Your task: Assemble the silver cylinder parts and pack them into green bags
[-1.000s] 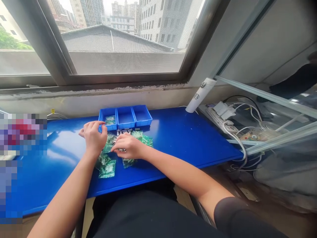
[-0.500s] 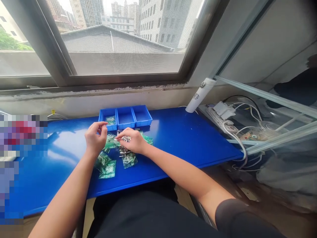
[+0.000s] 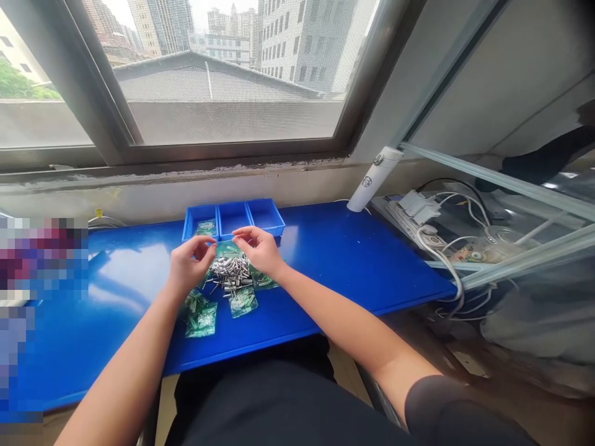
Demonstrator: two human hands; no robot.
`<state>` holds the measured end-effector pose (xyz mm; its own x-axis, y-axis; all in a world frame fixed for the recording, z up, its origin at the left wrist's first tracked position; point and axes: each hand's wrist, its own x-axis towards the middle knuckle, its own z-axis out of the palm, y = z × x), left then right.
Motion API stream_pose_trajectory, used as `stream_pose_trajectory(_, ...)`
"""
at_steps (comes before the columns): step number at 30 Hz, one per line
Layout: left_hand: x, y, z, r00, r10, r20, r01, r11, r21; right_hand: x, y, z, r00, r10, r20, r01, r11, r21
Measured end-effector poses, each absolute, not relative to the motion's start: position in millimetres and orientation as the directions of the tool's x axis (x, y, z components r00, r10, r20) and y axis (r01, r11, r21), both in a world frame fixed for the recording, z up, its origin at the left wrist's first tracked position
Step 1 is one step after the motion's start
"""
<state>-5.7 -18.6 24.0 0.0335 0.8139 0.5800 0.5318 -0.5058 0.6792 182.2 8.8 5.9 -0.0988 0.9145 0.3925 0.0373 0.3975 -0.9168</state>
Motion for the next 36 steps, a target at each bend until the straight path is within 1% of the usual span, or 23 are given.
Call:
stream_pose_trajectory(6, -6, -19, 23, -0.054, 0.824, 0.564, 0.523, -0.458, 0.719, 181, 8, 6, -0.122, 0.926, 0.358, 0.056, 0.366, -0.929)
stream_pose_trajectory(11, -6, -19, 22, -0.105, 0.847, 0.521, 0.435, -0.432, 0.79, 182, 7, 7, -0.115, 0.93, 0.348, 0.112, 0.36, -0.926)
stream_pose_trajectory(14, -6, -20, 24, -0.084, 0.859, 0.506, 0.368, -0.445, 0.816, 183, 8, 7, -0.108, 0.94, 0.322, 0.096, 0.333, -0.938)
stream_pose_trajectory(17, -4, -22, 27, -0.05, 0.856, 0.514, 0.34, -0.469, 0.815, 184, 8, 6, -0.13, 0.944, 0.302, 0.069, 0.313, -0.947)
stream_pose_trajectory(22, -3, -22, 28, -0.062, 0.842, 0.536, 0.389, -0.474, 0.79, 184, 8, 7, -0.138, 0.933, 0.332, 0.056, 0.342, -0.938)
stream_pose_trajectory(27, -5, -17, 21, -0.015, 0.842, 0.54, 0.431, -0.482, 0.763, 184, 9, 7, -0.061, 0.926, 0.372, 0.077, 0.376, -0.924)
stream_pose_trajectory(31, -5, -15, 17, -0.015, 0.859, 0.512, 0.41, -0.462, 0.786, 184, 11, 7, -0.01, 0.936, 0.352, 0.05, 0.352, -0.935)
stream_pose_trajectory(36, -3, -17, 20, -0.018, 0.884, 0.467, 0.372, -0.428, 0.824, 184, 12, 7, -0.036, 0.937, 0.347, 0.025, 0.348, -0.937)
